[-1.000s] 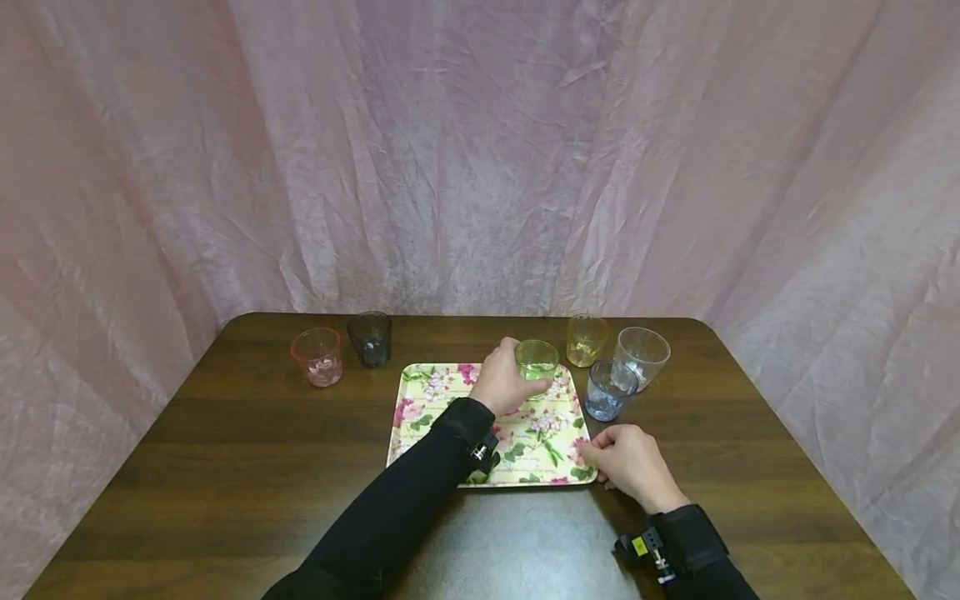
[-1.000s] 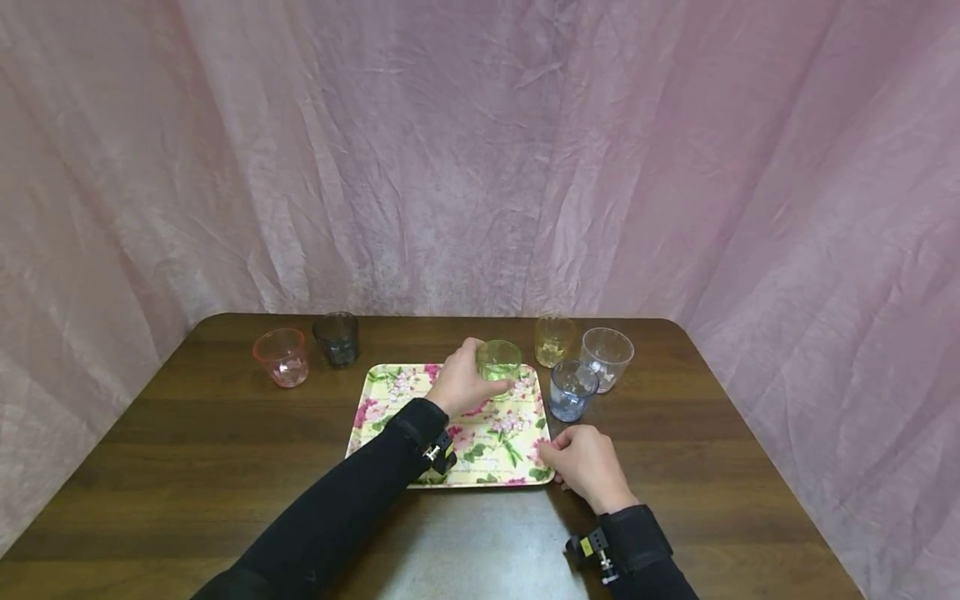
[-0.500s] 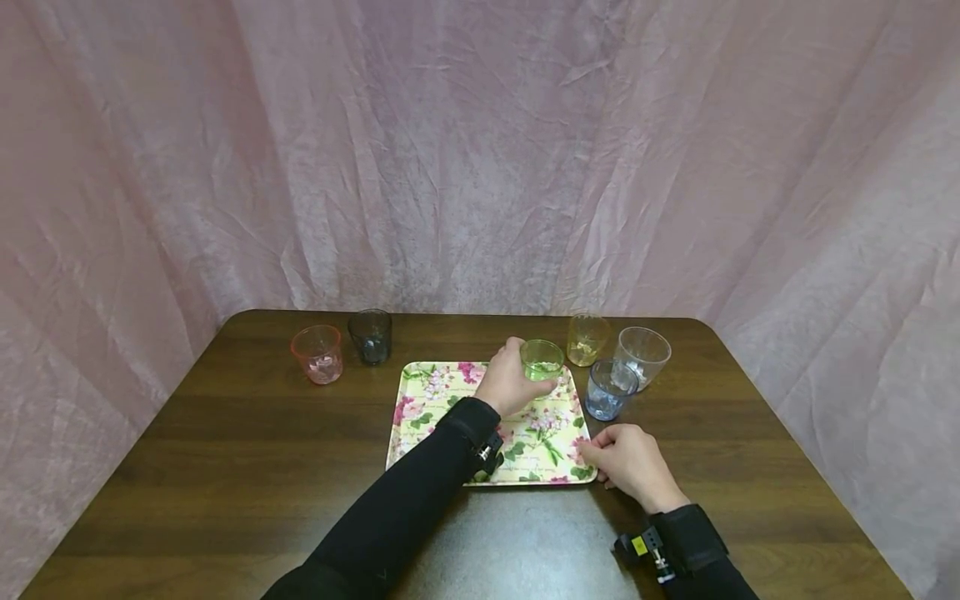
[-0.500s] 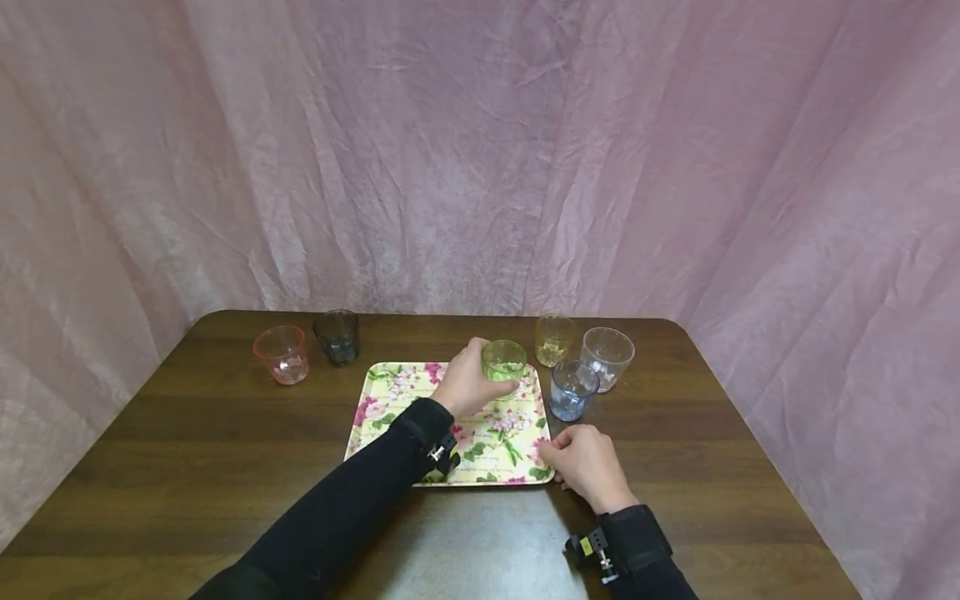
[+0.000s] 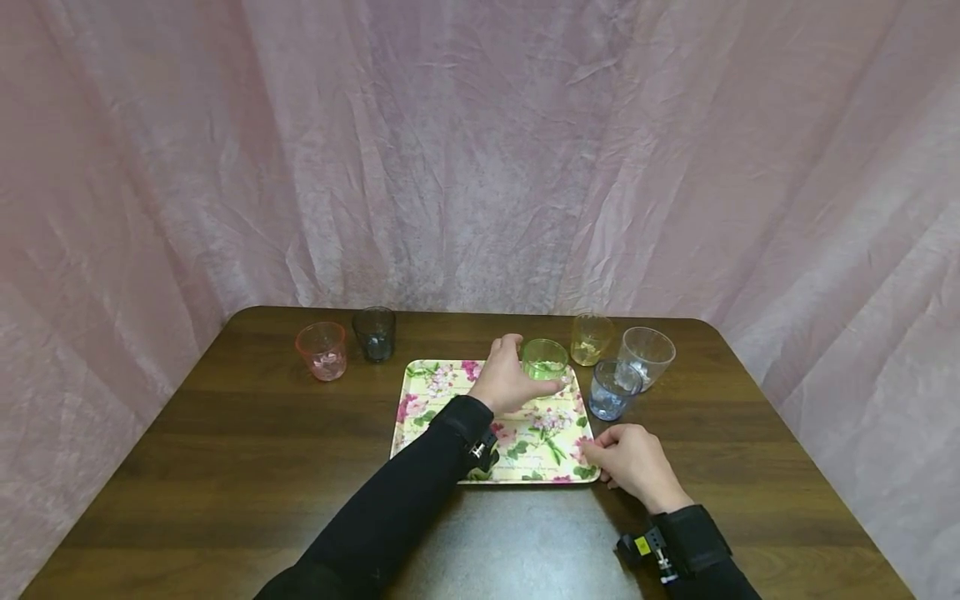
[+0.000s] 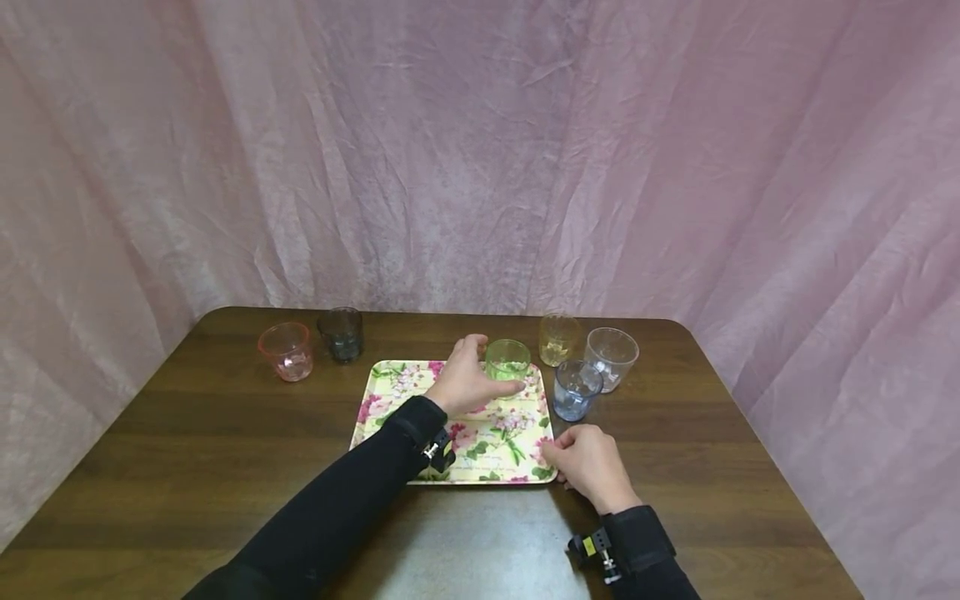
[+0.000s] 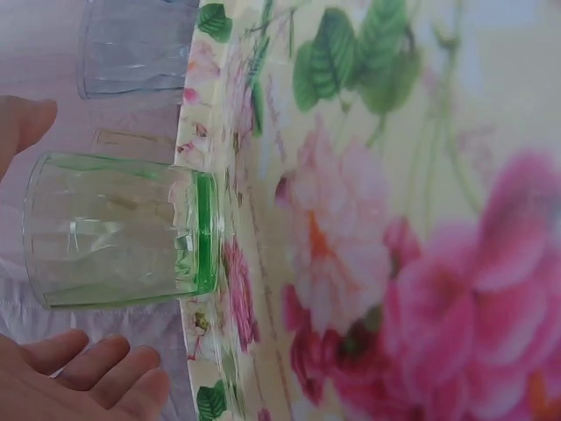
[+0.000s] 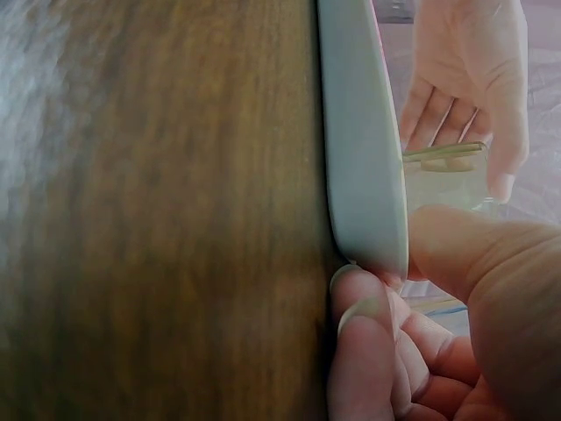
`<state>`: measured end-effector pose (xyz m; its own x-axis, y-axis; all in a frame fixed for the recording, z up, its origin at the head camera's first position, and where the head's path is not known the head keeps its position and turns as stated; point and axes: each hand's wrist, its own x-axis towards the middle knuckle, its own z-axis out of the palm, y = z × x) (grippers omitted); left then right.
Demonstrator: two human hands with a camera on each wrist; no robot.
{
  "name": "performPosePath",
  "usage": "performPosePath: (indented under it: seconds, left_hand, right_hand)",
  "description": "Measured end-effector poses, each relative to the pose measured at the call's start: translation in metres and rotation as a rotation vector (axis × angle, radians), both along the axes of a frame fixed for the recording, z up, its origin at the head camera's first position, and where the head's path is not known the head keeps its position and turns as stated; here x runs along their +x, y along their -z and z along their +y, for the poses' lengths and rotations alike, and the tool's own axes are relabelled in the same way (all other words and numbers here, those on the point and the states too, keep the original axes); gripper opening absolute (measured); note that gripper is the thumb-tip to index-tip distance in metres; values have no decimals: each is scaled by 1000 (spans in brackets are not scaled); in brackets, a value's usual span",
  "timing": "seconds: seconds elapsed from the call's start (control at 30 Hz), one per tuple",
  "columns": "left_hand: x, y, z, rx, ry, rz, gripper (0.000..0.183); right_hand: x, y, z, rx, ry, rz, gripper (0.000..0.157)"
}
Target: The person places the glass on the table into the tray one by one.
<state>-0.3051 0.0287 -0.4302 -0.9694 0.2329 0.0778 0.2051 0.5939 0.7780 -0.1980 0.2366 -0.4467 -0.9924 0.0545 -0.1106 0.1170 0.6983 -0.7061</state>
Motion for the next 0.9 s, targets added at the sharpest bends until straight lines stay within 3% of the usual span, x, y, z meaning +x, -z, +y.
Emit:
performPosePath:
  seconds: [0.2, 0.73, 0.9]
  left_hand:
    - [2, -1, -8, 81, 10, -12, 106]
    - [13, -18, -40, 198, 61, 41, 95]
    - [14, -21, -52, 215, 45, 52, 93]
  right_hand:
    - [1, 0, -1, -4, -6, 3, 25]
    - [0, 1, 1, -16, -22, -10, 24]
    - [-1, 1, 2, -11, -19, -10, 25]
